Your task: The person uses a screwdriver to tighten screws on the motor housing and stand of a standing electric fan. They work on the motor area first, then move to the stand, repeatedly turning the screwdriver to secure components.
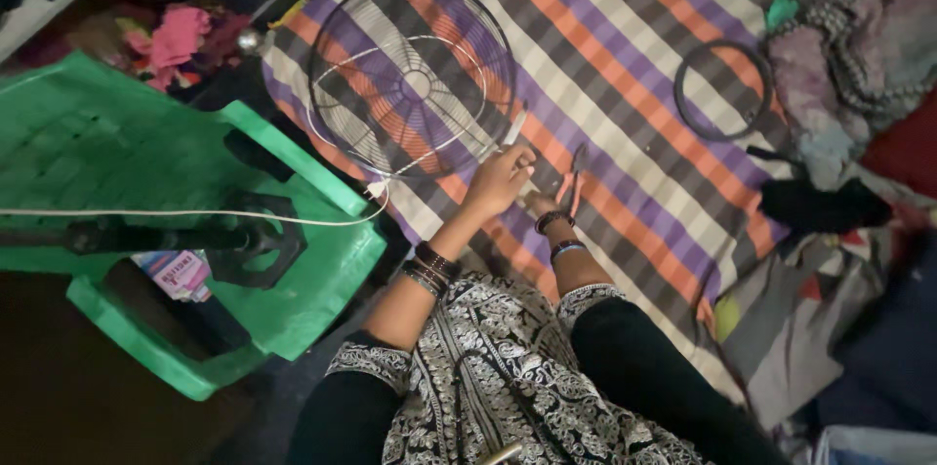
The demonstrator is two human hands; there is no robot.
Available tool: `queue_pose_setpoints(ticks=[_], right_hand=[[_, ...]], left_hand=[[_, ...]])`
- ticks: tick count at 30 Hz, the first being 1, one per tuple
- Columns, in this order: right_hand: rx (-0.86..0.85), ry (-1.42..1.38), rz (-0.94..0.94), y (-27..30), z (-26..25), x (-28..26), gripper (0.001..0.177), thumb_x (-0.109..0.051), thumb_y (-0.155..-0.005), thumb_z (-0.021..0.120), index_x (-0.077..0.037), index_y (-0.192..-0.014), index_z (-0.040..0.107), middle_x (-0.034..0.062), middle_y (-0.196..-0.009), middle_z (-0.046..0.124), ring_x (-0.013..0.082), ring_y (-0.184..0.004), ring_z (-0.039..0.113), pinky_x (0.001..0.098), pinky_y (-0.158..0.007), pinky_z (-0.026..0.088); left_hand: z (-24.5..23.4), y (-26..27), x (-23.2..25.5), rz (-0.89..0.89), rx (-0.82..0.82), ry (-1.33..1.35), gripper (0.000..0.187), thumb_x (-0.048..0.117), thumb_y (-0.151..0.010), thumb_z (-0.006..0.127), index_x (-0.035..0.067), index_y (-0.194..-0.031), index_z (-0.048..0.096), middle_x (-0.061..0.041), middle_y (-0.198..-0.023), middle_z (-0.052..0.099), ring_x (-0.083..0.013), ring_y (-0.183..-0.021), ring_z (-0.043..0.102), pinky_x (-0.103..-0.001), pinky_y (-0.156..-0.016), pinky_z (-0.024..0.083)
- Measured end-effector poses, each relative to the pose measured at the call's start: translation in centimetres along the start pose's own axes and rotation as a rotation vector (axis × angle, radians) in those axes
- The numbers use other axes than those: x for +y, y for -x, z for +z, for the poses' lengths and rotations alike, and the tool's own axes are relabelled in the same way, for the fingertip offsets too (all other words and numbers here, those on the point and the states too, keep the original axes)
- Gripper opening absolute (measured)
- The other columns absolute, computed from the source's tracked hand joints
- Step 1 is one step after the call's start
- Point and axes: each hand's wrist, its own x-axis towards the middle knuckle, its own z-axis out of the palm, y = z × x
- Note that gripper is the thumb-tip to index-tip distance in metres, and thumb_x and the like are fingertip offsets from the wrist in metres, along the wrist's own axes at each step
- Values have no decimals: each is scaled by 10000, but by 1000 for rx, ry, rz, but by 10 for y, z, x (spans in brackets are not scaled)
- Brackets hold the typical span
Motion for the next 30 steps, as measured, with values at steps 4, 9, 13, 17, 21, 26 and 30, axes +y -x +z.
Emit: queue_pose_setpoints(ticks=[4, 9, 13, 17, 21, 26, 30], right_hand=[[133, -110, 106, -11, 6, 0, 363, -355, -930, 605, -73, -1087, 768, 60, -1013, 763, 198, -926, 706, 349, -842, 539], [446, -605, 87, -29, 15, -7, 278, -226, -907, 609, -6, -1011, 744, 114, -956, 769, 237, -825, 733, 361, -723, 580], [307, -1029, -192, -56, 26, -30, 212, -123, -889, 613, 47, -950, 725, 158, -911, 774, 268, -743, 754, 371, -628, 614], [149, -951, -463, -71, 55, -60, 178, 9, -929, 561, 28, -1087, 641, 137, -964, 736, 207, -815, 729, 326, -702, 622], [-144, -1026, -585, -64, 81, -104, 233, -13, -973, 565, -23, -1205, 545, 74, -1006, 710, 152, -822, 700, 275, -705, 583], [-405, -962, -597, -37, 119, -182, 320, 16, -957, 643, -25, -1262, 555, 55, -958, 686, 130, -713, 632, 254, -613, 479], [-499, -820, -587, 1, 157, -240, 265, -20, -958, 653, -51, -1200, 552, 41, -916, 705, 126, -697, 656, 235, -594, 485]], left_hand=[[-8, 0, 3, -20, 9, 51, 206, 147, -914, 687, 82, -1104, 645, -104, -963, 711, -268, -923, 707, -378, -812, 554], [-26, 3, 10, -26, 50, 64, 234, 141, -900, 696, 82, -1119, 642, -109, -944, 715, -266, -883, 712, -366, -791, 556], [-49, 11, 19, -126, 74, 169, 221, 116, -910, 664, 83, -1127, 639, -100, -956, 733, -267, -836, 732, -359, -735, 561], [-84, 22, 23, -53, 241, 157, 240, 98, -916, 667, 64, -1149, 623, -118, -1047, 713, -270, -916, 708, -365, -744, 548], [-129, 44, 22, 132, 544, 53, 223, 79, -957, 658, 68, -1177, 629, -109, -1094, 722, -281, -1075, 714, -369, -955, 541], [-195, 80, 23, 74, 834, 116, 223, 3, -1041, 523, 43, -1247, 600, -149, -1203, 680, -305, -1158, 675, -379, -1014, 506], [-250, 117, 27, 43, 1046, 84, 339, -71, -1008, 421, 32, -1264, 619, -141, -1238, 708, -287, -1223, 690, -368, -1033, 519]])
